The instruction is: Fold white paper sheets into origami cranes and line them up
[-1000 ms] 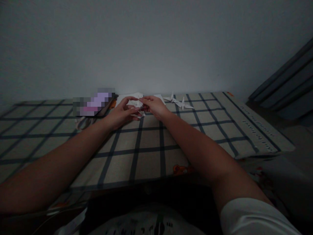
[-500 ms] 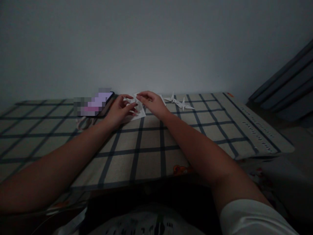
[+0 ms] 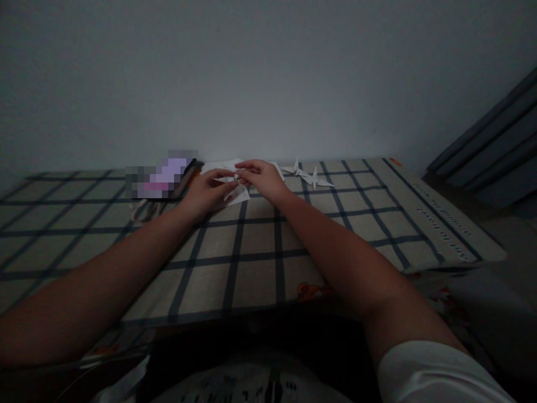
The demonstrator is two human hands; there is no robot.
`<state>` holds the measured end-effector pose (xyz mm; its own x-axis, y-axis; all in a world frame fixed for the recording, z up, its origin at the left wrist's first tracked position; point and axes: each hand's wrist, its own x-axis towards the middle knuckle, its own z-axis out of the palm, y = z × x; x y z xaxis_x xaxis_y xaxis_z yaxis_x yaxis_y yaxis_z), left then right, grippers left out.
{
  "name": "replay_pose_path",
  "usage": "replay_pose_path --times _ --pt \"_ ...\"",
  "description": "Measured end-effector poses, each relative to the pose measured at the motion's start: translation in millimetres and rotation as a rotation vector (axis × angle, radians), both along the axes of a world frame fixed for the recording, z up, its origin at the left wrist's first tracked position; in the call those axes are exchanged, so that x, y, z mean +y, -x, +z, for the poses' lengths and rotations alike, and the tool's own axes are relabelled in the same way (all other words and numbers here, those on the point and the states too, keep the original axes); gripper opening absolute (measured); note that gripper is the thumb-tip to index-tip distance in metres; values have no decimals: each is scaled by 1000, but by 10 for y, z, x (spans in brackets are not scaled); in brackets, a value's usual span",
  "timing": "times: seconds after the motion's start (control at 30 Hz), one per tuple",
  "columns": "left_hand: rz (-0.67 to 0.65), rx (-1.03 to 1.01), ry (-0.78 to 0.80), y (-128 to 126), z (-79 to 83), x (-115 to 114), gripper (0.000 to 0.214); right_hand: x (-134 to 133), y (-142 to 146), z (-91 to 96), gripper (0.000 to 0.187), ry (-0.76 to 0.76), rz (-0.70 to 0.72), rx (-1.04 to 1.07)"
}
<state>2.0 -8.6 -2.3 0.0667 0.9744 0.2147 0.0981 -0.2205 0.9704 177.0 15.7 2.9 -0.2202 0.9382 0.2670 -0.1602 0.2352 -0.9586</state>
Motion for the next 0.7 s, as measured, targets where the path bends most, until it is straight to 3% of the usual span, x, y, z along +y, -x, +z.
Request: replay_pose_path --times 0.27,0.4,0.7 --pt "54 235 -379 69 44 -5 14 39 -2 -38 19 -20 79 23" --pt "79 179 -367 66 73 -34 12 45 -35 -27 15 -114 36 -95" --pt "84 236 -344 95 -17 53 25 -5 -106 46 14 -565 -76 -503"
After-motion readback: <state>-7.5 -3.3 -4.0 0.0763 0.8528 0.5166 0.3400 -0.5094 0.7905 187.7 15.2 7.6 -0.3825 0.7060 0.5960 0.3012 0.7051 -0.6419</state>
